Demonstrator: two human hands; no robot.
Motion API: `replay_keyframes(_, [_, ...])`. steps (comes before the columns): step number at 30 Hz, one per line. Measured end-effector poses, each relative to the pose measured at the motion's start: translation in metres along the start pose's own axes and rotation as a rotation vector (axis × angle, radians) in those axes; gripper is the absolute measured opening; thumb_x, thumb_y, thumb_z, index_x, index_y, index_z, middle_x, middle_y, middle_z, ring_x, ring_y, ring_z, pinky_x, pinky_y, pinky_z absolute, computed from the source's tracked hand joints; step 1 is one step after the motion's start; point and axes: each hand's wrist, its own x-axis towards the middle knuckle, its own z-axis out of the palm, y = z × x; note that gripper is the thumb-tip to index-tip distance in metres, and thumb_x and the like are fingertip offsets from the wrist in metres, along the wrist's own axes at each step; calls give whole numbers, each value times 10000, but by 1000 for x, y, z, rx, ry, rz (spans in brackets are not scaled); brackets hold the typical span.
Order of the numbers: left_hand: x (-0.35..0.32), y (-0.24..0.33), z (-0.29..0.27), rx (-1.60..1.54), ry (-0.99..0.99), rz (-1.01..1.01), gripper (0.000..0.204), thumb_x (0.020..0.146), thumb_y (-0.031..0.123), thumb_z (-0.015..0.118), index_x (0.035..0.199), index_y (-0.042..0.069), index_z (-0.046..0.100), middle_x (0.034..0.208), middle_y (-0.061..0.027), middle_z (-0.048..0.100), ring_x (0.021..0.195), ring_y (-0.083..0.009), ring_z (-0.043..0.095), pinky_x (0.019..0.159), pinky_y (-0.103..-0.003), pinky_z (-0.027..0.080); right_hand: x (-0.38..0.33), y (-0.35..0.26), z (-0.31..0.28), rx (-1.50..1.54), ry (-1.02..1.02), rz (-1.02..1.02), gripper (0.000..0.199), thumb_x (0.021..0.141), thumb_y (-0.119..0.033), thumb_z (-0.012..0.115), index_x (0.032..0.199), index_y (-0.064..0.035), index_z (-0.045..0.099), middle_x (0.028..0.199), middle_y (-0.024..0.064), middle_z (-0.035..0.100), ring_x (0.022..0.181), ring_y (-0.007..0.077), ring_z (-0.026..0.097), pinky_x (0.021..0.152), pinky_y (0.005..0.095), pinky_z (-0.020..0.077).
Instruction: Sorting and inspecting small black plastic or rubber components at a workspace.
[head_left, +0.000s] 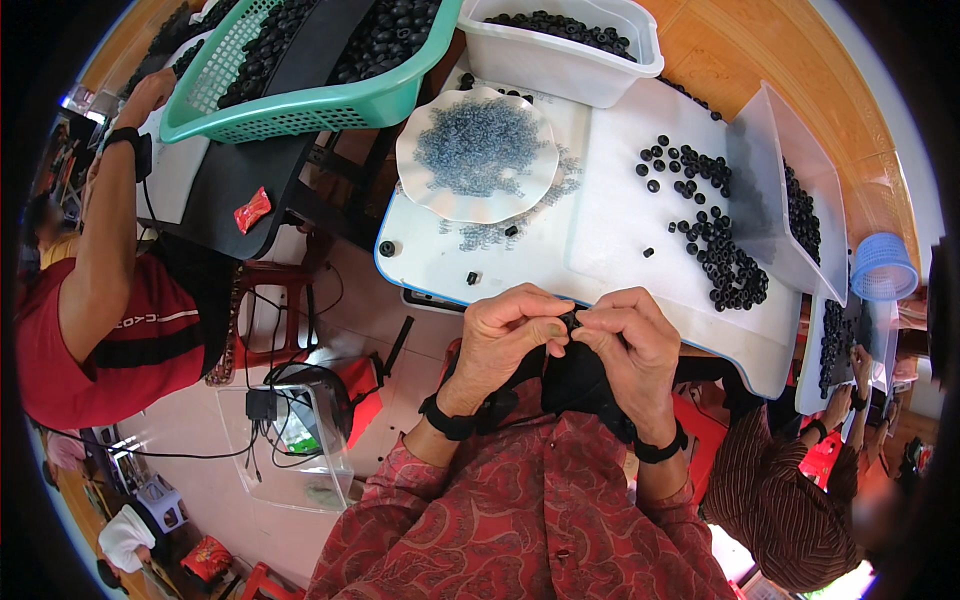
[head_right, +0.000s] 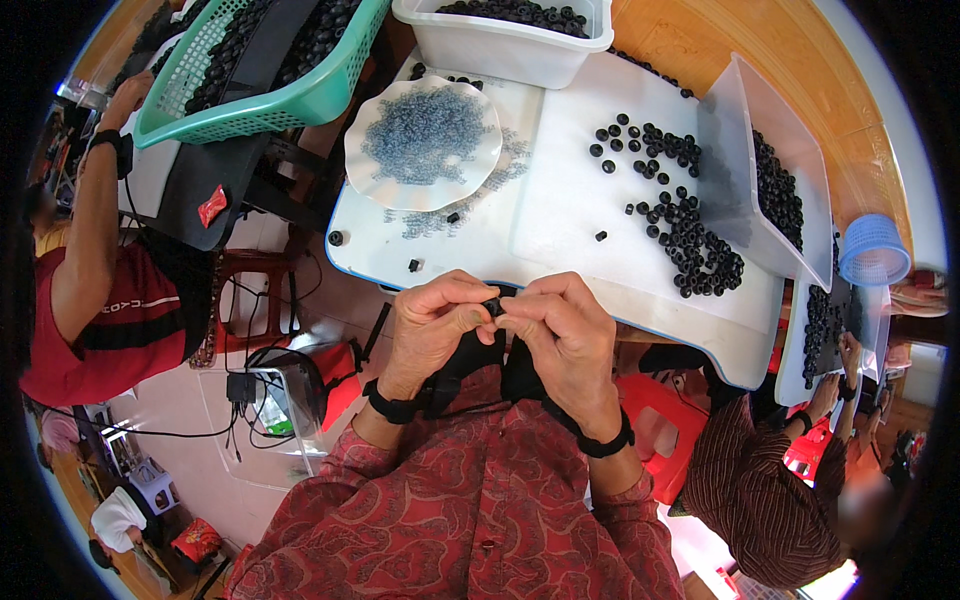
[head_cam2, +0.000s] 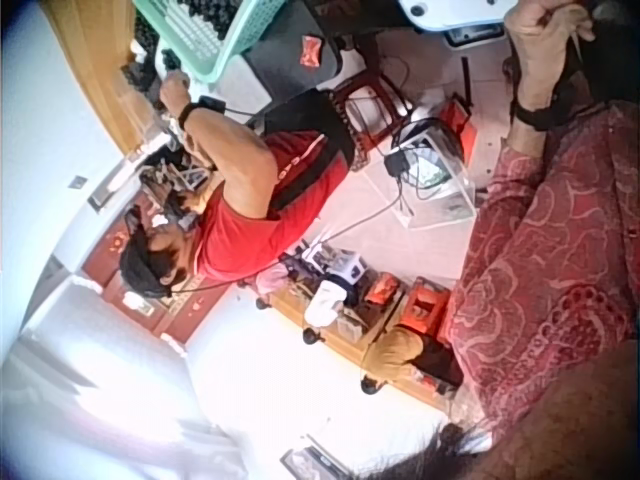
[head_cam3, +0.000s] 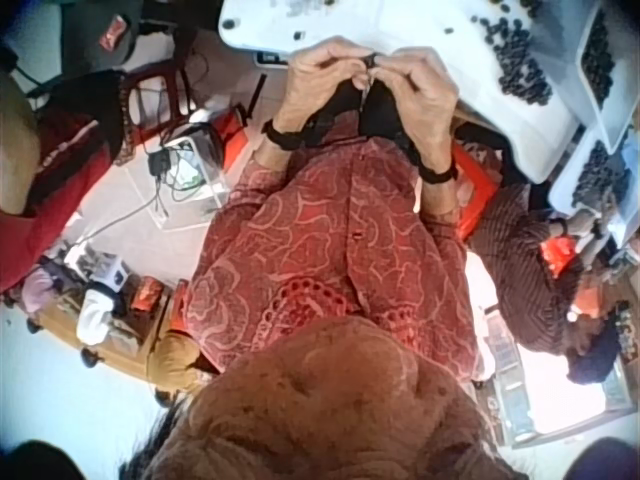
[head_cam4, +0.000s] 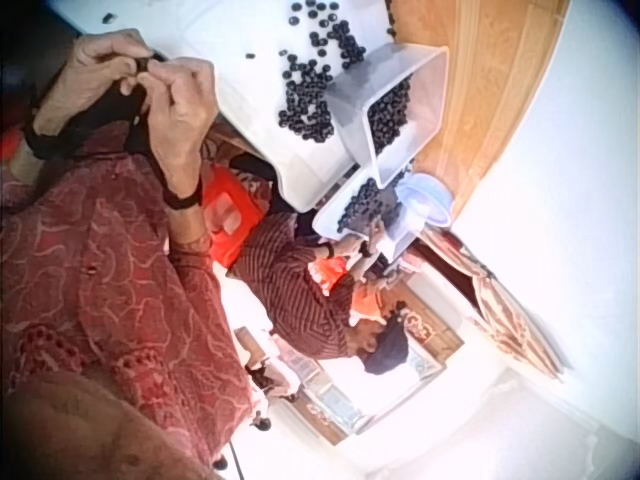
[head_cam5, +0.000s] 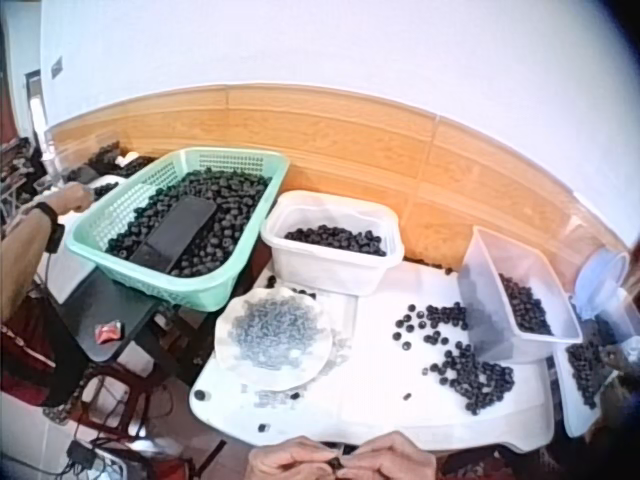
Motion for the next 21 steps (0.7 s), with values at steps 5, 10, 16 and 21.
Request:
replay_keyframes(5, [2,-3,1,6,34,-52,186,902,-47,651,1084,-44,689,938,-110,663,747,-150,678,646,-241,582,-1,14,3,48,0,0,163,792,55,749,937,-3,704,884,94,655,748,154,652,639,255,526])
replay_keyframes(10, [11,0,6,28,74,-79,166,905,-38,653,1066,-43,691,896,-92,672,724,-131,672,638,-232,572,3,25,7,-15,65,-38,162,795,50,748,939,-3,698,877,95,665,752,162,656,639,268,524])
replay_keyframes(16, [44,0,8,288,73,-138,129,922,13,658,1033,-42,694,829,-61,695,683,-97,650,643,-223,539,16,51,8,-140,144,-99,144,816,49,724,948,11,683,876,114,664,735,195,660,636,286,524])
replay_keyframes(21, [63,-10,1,353,38,-148,137,909,18,673,1033,-33,699,834,-72,703,666,-94,650,609,-220,541,29,64,8,-217,169,-147,137,814,58,703,941,15,676,862,127,649,728,249,654,628,306,525])
